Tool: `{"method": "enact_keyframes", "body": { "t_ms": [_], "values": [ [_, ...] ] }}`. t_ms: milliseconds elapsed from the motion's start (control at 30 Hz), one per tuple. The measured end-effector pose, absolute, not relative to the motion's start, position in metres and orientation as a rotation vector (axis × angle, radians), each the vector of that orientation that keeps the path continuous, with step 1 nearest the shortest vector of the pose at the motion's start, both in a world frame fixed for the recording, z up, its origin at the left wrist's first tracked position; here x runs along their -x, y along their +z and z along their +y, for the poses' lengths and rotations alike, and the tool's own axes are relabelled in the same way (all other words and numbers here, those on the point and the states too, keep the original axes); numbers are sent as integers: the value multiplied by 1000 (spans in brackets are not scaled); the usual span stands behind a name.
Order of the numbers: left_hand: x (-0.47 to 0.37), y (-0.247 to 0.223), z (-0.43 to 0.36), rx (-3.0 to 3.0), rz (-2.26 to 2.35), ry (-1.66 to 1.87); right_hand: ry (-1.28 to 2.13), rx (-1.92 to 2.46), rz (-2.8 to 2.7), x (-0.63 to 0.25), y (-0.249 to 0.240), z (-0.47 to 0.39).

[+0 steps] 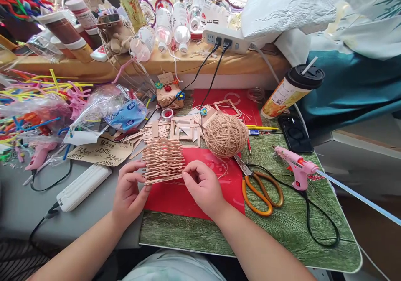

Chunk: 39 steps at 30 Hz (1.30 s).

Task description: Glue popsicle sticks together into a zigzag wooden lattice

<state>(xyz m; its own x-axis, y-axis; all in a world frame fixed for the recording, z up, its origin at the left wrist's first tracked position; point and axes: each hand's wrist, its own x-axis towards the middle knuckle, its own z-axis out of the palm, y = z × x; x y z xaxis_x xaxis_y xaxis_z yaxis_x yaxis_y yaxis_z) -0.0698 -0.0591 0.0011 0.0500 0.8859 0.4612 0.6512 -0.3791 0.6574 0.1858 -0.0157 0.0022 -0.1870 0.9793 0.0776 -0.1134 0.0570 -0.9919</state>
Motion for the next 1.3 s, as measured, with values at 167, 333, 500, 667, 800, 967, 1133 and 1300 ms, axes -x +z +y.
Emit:
{"method": "enact_keyframes", "body": {
  "t_ms": [167, 333, 500, 667, 800, 967, 1133, 1300],
  "values": [
    [68, 16, -54, -2166, 1523, 1387, 1437, 990, -1213, -187, -1, -15],
    [69, 43, -47, -2727, 1358, 1168, 1434, 965, -1237, -187, 0, -16],
    [73, 52, -42, -2834, 1271, 1071, 1396, 927, -1299, -188, 3, -17],
    [72, 55, -39, -2852, 1238, 1034, 1321, 918, -1393, -191, 2, -19],
    [71, 61, -38, -2855, 1264, 974, 1265, 886, -1478, -194, 2, -19],
    [68, 73, -39, -2876, 1321, 829, 1162, 828, -1576, -196, 3, -18],
    [61, 84, -37, -2872, 1359, 736, 1107, 767, -1587, -196, 2, -17],
    [57, 86, -34, -2806, 1360, 748, 1093, 745, -1554, -196, 2, -15]
  ]
}}
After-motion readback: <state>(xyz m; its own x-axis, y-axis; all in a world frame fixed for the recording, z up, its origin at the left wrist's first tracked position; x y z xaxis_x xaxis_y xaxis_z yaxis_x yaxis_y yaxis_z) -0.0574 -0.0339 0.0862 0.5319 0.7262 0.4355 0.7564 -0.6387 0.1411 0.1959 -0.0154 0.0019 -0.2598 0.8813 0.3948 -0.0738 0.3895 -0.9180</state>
